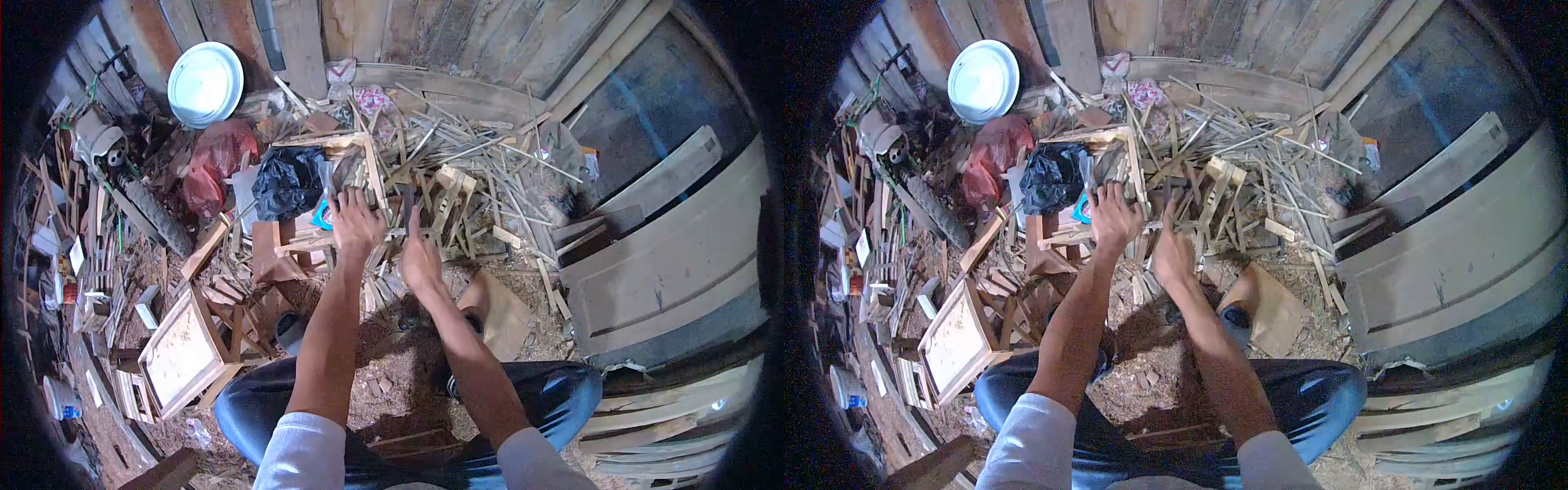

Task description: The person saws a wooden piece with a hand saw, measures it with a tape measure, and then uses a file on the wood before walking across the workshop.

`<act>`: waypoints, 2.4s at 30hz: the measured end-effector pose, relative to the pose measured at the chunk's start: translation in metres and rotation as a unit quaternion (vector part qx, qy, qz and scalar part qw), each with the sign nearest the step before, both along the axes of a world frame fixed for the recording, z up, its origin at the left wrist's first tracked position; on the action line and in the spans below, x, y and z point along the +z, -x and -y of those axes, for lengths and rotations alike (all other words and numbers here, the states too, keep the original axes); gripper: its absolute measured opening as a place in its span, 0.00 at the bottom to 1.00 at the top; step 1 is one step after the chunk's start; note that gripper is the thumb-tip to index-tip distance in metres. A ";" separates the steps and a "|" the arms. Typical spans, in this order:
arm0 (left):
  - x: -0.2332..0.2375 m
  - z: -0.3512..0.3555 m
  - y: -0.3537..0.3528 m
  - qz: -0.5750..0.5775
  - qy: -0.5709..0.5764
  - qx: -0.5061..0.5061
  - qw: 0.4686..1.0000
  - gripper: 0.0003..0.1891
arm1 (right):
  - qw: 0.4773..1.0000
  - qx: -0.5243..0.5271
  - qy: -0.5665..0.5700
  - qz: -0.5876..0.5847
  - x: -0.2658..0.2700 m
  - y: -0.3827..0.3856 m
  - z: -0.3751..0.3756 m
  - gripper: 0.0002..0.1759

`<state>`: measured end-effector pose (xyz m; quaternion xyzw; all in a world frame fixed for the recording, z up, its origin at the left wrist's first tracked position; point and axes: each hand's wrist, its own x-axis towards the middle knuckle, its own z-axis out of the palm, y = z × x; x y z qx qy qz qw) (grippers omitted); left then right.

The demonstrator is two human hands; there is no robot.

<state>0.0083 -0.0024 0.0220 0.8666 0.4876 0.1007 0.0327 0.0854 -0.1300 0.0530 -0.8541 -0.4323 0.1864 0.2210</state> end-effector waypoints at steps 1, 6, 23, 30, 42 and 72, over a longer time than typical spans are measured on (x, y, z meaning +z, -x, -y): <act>-0.003 -0.001 -0.001 0.002 -0.012 -0.002 1.000 0.33 | 1.000 0.002 0.004 -0.001 0.000 -0.003 -0.003 0.43; 0.004 0.001 -0.001 0.005 0.000 -0.001 1.000 0.32 | 0.999 0.027 0.008 0.016 -0.004 -0.010 0.001 0.41; -0.015 0.001 -0.004 0.004 -0.005 -0.001 1.000 0.31 | 0.996 0.051 0.036 0.059 -0.011 0.005 -0.001 0.46; -0.011 -0.003 -0.007 0.007 -0.026 0.013 1.000 0.30 | 0.993 0.054 -0.052 0.086 -0.106 0.067 0.184 0.45; -0.010 -0.003 -0.002 0.055 -0.052 0.002 0.997 0.29 | 1.000 -0.001 -0.009 0.013 -0.009 -0.007 0.000 0.45; -0.006 0.001 0.019 0.180 -0.028 -0.130 0.975 0.17 | 0.999 0.046 0.002 0.010 0.003 -0.004 0.064 0.52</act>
